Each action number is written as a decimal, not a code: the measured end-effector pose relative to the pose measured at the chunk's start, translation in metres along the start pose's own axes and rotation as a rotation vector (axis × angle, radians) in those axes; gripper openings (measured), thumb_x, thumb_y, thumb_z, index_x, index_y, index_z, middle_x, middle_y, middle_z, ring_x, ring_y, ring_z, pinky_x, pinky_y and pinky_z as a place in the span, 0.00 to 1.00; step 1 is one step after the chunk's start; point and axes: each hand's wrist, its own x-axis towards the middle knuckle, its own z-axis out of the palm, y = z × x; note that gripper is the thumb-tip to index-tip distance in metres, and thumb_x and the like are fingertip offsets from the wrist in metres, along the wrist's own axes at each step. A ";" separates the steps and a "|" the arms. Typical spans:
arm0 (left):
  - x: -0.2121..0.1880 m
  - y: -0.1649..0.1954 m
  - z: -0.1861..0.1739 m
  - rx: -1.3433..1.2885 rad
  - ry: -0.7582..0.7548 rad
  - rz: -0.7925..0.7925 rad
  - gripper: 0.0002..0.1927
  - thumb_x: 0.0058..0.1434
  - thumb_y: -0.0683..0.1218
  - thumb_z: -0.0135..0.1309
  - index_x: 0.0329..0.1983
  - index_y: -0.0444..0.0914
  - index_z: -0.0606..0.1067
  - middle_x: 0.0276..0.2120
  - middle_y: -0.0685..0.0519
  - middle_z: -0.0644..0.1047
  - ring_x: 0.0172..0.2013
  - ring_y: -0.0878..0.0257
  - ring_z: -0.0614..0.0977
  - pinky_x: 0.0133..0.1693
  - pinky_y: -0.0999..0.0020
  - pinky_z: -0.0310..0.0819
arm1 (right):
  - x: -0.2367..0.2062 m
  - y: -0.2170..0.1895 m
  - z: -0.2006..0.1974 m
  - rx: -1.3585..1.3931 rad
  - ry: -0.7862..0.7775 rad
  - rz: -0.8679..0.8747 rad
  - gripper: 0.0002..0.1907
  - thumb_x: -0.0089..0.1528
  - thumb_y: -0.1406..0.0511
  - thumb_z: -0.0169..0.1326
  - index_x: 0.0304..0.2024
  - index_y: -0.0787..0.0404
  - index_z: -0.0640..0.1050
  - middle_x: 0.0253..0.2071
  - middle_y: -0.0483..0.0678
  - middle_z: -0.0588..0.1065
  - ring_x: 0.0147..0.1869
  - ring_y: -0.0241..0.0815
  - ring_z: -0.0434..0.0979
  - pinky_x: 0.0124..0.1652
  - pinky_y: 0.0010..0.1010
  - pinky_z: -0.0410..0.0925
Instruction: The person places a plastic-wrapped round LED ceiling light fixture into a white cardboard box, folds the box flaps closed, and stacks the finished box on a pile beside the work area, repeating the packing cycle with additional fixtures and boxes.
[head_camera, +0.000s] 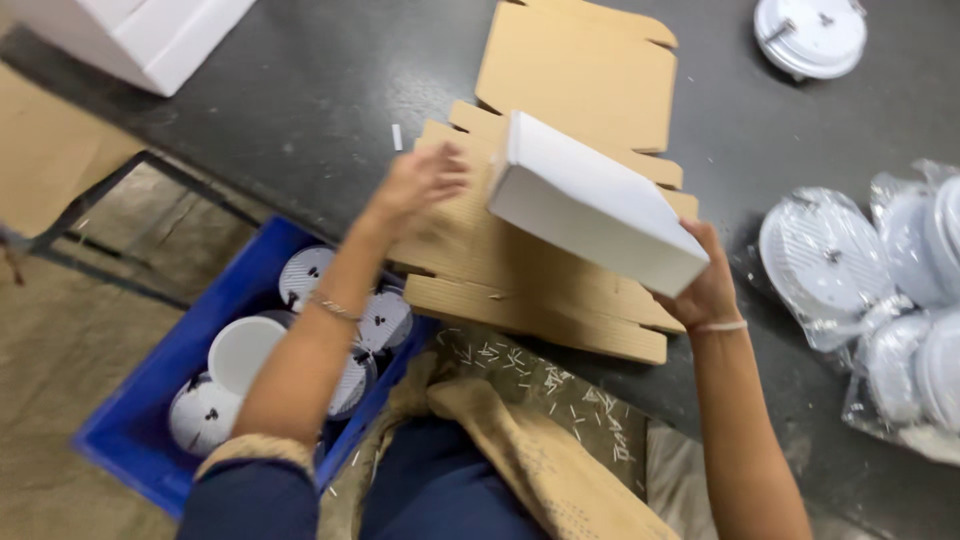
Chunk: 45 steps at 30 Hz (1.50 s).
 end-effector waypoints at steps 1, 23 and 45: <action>0.009 -0.017 0.006 -0.089 -0.006 -0.048 0.24 0.66 0.58 0.49 0.51 0.34 0.73 0.44 0.45 0.82 0.46 0.58 0.86 0.50 0.65 0.84 | -0.004 0.005 -0.006 -0.098 0.160 -0.022 0.23 0.77 0.59 0.45 0.64 0.71 0.72 0.56 0.57 0.77 0.56 0.52 0.80 0.50 0.38 0.74; 0.042 0.012 -0.047 0.377 0.477 0.356 0.07 0.59 0.48 0.63 0.36 0.40 0.83 0.31 0.51 0.84 0.31 0.63 0.86 0.36 0.66 0.81 | 0.075 0.058 -0.072 -0.539 0.397 0.085 0.34 0.62 0.61 0.53 0.69 0.66 0.65 0.61 0.54 0.72 0.64 0.51 0.72 0.58 0.49 0.65; -0.042 0.117 -0.337 0.586 1.156 0.718 0.20 0.61 0.41 0.61 0.55 0.37 0.70 0.47 0.49 0.74 0.29 0.65 0.79 0.34 0.69 0.76 | 0.730 0.216 0.354 -0.941 0.046 0.093 0.53 0.54 0.34 0.56 0.70 0.60 0.64 0.55 0.63 0.69 0.53 0.57 0.76 0.56 0.53 0.75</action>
